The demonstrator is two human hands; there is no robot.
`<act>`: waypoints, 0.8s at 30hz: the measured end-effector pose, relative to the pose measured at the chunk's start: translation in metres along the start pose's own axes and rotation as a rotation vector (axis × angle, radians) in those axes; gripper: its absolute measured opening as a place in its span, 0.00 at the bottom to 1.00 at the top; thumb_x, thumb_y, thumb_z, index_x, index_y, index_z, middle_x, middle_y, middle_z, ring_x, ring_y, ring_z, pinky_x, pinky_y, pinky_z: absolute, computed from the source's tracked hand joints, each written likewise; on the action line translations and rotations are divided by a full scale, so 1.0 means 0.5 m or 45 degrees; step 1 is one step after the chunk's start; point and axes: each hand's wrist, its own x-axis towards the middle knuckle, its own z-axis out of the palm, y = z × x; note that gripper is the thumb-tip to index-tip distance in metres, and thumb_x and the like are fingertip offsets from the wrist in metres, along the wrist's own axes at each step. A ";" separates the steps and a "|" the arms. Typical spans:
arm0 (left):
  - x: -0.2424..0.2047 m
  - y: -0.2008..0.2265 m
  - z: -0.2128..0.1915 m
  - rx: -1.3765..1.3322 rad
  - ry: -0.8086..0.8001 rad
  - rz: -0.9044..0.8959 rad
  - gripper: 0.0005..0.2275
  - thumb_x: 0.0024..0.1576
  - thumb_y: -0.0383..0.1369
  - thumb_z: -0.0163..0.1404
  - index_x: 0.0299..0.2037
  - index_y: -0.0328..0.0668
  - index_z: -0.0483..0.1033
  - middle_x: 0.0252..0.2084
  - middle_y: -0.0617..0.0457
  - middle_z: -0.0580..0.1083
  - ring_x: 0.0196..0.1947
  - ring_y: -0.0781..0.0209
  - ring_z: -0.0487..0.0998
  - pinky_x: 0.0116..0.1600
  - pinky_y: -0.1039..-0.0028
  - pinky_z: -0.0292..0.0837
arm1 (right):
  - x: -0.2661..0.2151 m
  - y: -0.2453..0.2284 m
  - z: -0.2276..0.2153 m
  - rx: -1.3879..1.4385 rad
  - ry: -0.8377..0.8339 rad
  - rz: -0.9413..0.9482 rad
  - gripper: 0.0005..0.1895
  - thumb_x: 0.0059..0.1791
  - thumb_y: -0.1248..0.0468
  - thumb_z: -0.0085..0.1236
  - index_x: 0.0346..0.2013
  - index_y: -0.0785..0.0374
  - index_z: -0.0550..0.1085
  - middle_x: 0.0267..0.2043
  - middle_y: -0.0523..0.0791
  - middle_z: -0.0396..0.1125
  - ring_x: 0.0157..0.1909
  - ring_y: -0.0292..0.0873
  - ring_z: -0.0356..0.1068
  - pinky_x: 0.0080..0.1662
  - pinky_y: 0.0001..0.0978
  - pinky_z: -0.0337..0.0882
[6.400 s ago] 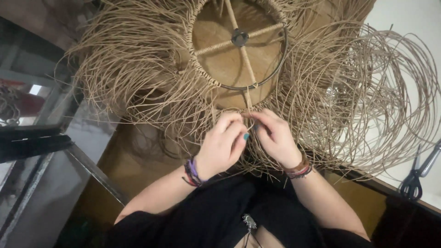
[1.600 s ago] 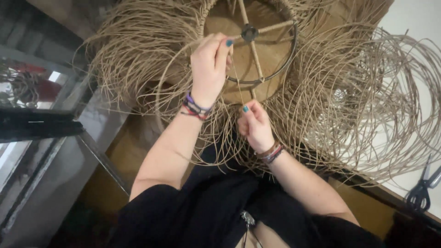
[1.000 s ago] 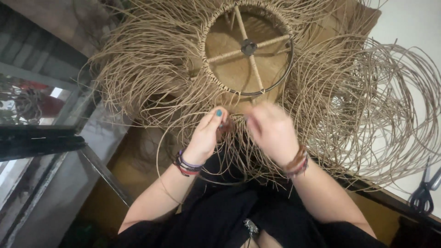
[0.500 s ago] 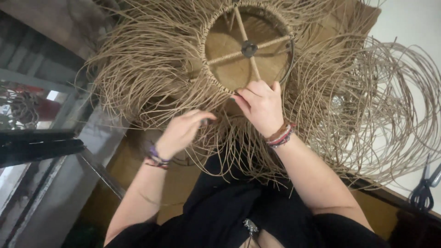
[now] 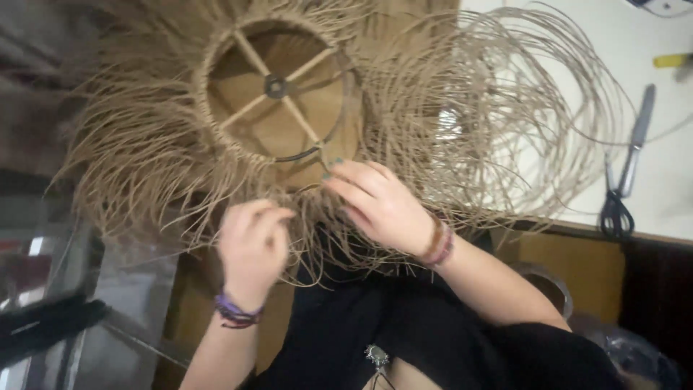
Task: Weaving straw strands around a circular frame to create a decorative lampshade
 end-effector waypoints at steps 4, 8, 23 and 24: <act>0.106 0.127 0.093 -0.213 -0.150 0.228 0.12 0.52 0.25 0.50 0.40 0.57 0.81 0.42 0.59 0.75 0.42 0.54 0.78 0.49 0.65 0.73 | -0.153 0.071 -0.112 0.042 0.137 0.093 0.20 0.48 0.74 0.54 0.56 0.66 0.73 0.58 0.56 0.68 0.59 0.62 0.69 0.56 0.58 0.70; 0.159 0.208 0.169 -0.392 -0.253 0.346 0.11 0.54 0.24 0.51 0.41 0.52 0.81 0.46 0.54 0.77 0.47 0.50 0.79 0.52 0.63 0.73 | -0.285 0.134 -0.224 -0.151 0.256 0.628 0.22 0.49 0.78 0.50 0.55 0.60 0.76 0.57 0.51 0.69 0.60 0.57 0.70 0.58 0.51 0.70; 0.252 0.254 0.317 -0.006 -0.470 -0.161 0.12 0.59 0.46 0.55 0.31 0.49 0.73 0.26 0.53 0.75 0.32 0.42 0.82 0.37 0.53 0.75 | -0.301 0.211 -0.248 0.182 0.464 0.782 0.12 0.53 0.72 0.52 0.49 0.60 0.79 0.48 0.50 0.73 0.51 0.56 0.74 0.51 0.46 0.73; 0.255 0.253 0.325 0.045 -0.513 -0.154 0.11 0.58 0.45 0.54 0.29 0.52 0.75 0.24 0.55 0.76 0.30 0.45 0.82 0.36 0.55 0.75 | -0.301 0.205 -0.246 0.188 0.474 0.775 0.12 0.54 0.71 0.52 0.48 0.60 0.79 0.48 0.50 0.73 0.50 0.55 0.74 0.50 0.44 0.74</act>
